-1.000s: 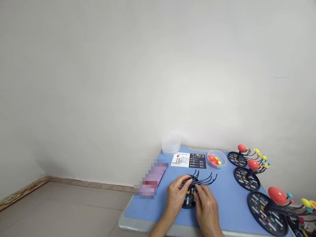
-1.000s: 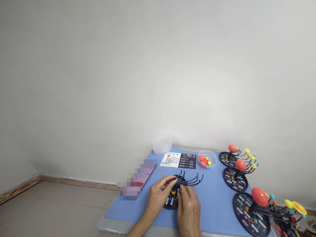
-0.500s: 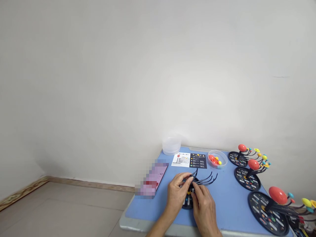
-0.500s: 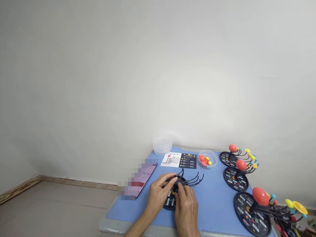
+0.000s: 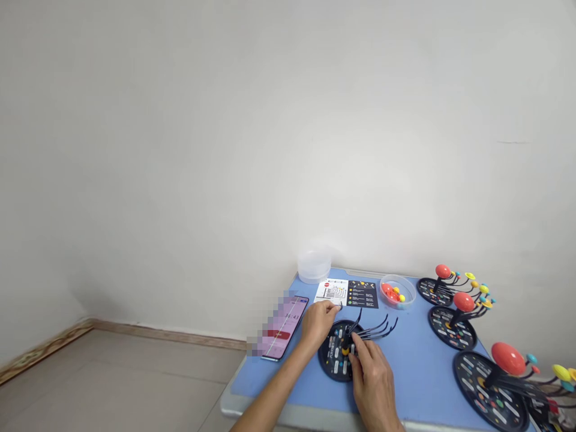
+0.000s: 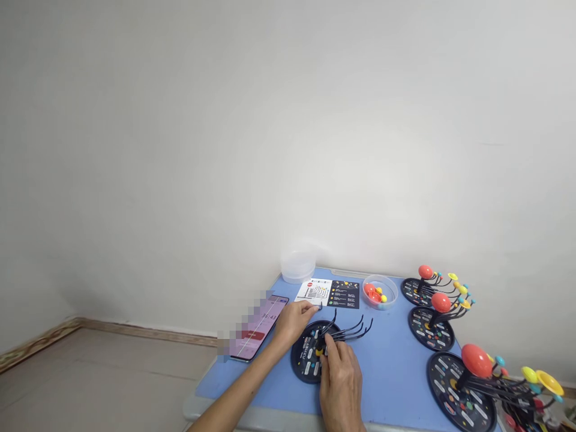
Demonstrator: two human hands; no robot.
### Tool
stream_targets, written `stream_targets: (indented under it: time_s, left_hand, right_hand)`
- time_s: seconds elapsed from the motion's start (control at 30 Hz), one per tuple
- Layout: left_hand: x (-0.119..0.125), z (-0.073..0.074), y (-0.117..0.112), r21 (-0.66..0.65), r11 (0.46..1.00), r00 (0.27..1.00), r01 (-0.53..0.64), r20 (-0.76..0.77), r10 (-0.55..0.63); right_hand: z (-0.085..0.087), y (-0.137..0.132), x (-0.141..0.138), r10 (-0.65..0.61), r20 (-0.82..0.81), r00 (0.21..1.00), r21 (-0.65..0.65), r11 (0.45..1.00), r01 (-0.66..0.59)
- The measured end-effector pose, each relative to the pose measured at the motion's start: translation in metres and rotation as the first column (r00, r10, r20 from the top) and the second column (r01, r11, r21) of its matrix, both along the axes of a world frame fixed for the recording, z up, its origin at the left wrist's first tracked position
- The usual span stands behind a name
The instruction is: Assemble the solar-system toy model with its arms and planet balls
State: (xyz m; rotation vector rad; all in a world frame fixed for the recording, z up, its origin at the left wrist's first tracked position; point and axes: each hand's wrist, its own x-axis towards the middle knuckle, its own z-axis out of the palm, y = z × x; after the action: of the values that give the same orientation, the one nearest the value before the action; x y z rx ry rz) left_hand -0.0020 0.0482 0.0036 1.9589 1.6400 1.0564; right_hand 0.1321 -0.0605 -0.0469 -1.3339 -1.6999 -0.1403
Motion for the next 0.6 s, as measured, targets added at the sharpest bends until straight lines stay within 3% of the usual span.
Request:
stream_targets:
  time_s: [0.17,0.3,0.47,0.6]
  left_hand:
    - [0.002,0.003,-0.006,0.050,0.998,0.961,0.037,-0.276,-0.022]
    - [0.003,0.002,-0.007,0.077,0.995,0.914,0.070,-0.405,-0.033]
    - [0.002,0.007,-0.010,0.099,0.992,0.893,0.084,-0.448,-0.031]
    - [-0.004,0.016,-0.028,0.131,0.988,0.923,0.076,-0.385,-0.020]
  right_hand:
    - [-0.001,0.000,0.001,-0.001,0.001,1.000,-0.004,1.000,0.001]
    - [-0.002,-0.001,0.001,0.010,-0.012,1.000,-0.012,1.000,-0.010]
    - [-0.002,0.000,0.001,0.020,-0.022,1.000,-0.018,1.000,-0.020]
    - [-0.004,0.000,0.002,0.027,-0.023,0.999,-0.035,0.999,-0.028]
